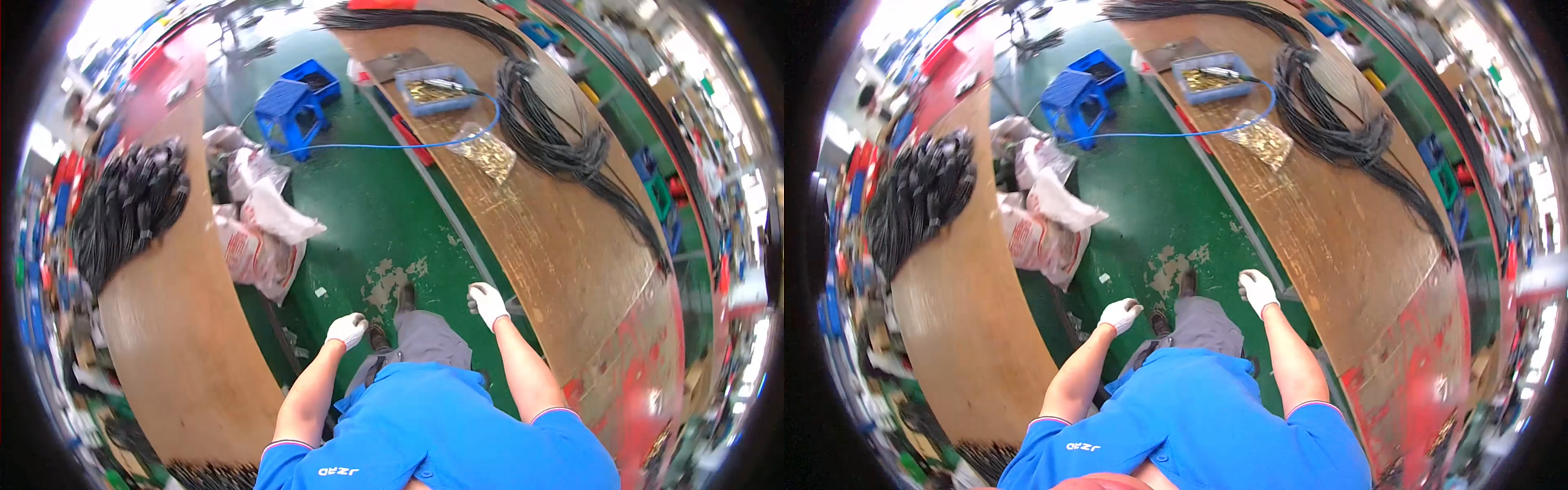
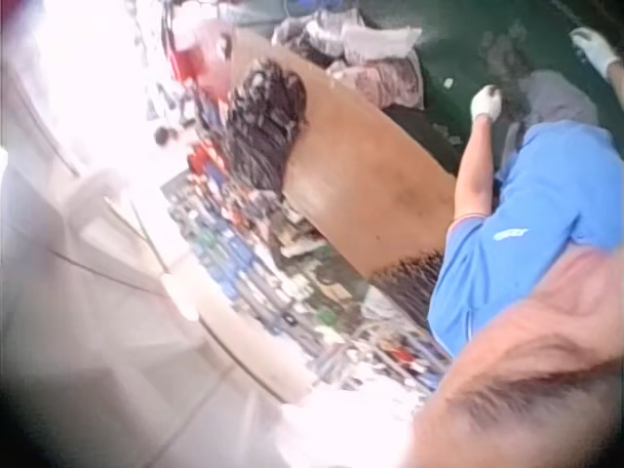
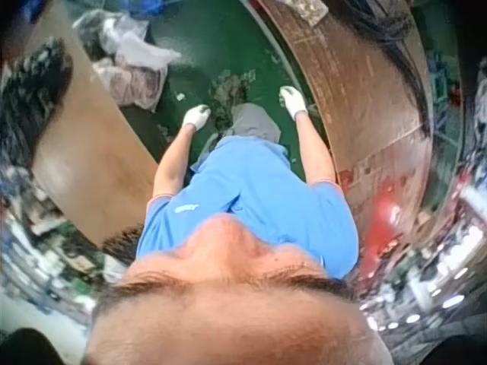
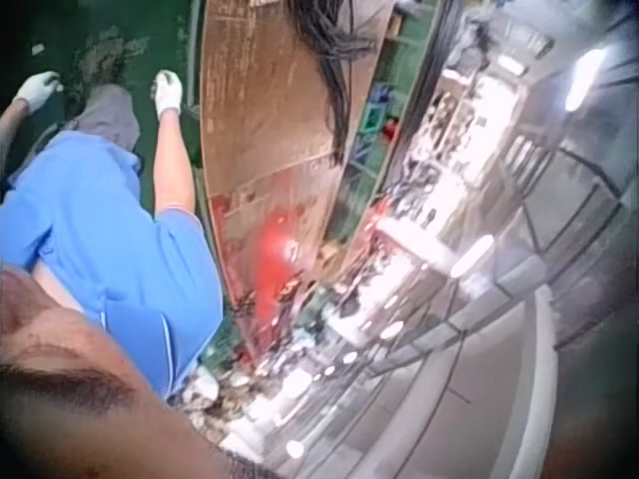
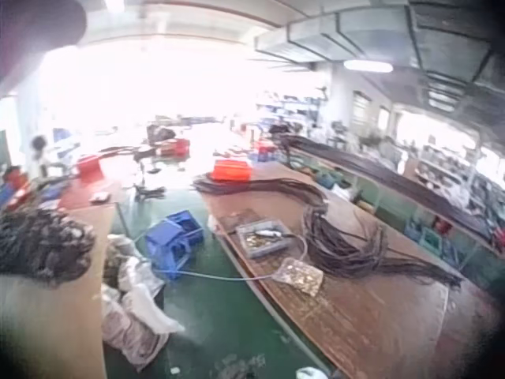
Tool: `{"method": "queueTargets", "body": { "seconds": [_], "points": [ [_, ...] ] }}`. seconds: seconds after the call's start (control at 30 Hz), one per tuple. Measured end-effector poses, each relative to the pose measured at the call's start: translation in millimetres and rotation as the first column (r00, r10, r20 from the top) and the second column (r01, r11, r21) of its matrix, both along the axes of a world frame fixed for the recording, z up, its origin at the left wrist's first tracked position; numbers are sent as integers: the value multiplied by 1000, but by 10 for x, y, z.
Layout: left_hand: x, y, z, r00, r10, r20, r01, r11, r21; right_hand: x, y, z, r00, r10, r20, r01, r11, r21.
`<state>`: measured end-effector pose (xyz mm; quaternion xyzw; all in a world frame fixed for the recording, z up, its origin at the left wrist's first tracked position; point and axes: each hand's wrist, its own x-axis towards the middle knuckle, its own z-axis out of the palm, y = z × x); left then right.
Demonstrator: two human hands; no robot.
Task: The person uses a pneumatic crimping tool to attach gold-colored connectors to the ends of black electrical wires. They repeatedly pick up wires, insert them into a metal jig, and use the tool to secure the connectors. The person also organizes the finished wires into bundles and handles a bag of connectors.
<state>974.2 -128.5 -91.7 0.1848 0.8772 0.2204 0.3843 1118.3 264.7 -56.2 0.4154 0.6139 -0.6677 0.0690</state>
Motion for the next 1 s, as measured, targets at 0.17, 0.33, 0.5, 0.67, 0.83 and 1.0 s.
{"method": "queueTargets", "body": {
  "seconds": [0.17,0.33,0.5,0.67,0.83,1.0],
  "points": [
    [-860,94,-296,991,-112,74,124,977,-176,1266,345,-1770,794,248,555,-412,891,193],
    [-1635,-20,-66,999,22,37,-8,942,-337,1118,-137,-1662,696,296,655,-456,886,85],
    [-2528,336,-58,979,107,-173,-138,974,-178,-558,355,-1375,811,398,429,-545,780,307],
    [-3511,1495,110,967,-143,-210,117,985,-130,-2125,893,-458,971,-236,-32,238,960,145],
    [-4316,2394,-411,964,-137,-229,198,943,266,-2547,822,260,951,-307,35,248,826,506],
    [-5101,3573,71,727,-374,-575,595,762,257,-1802,-412,-93,737,-655,167,572,736,363]
  ]
}}
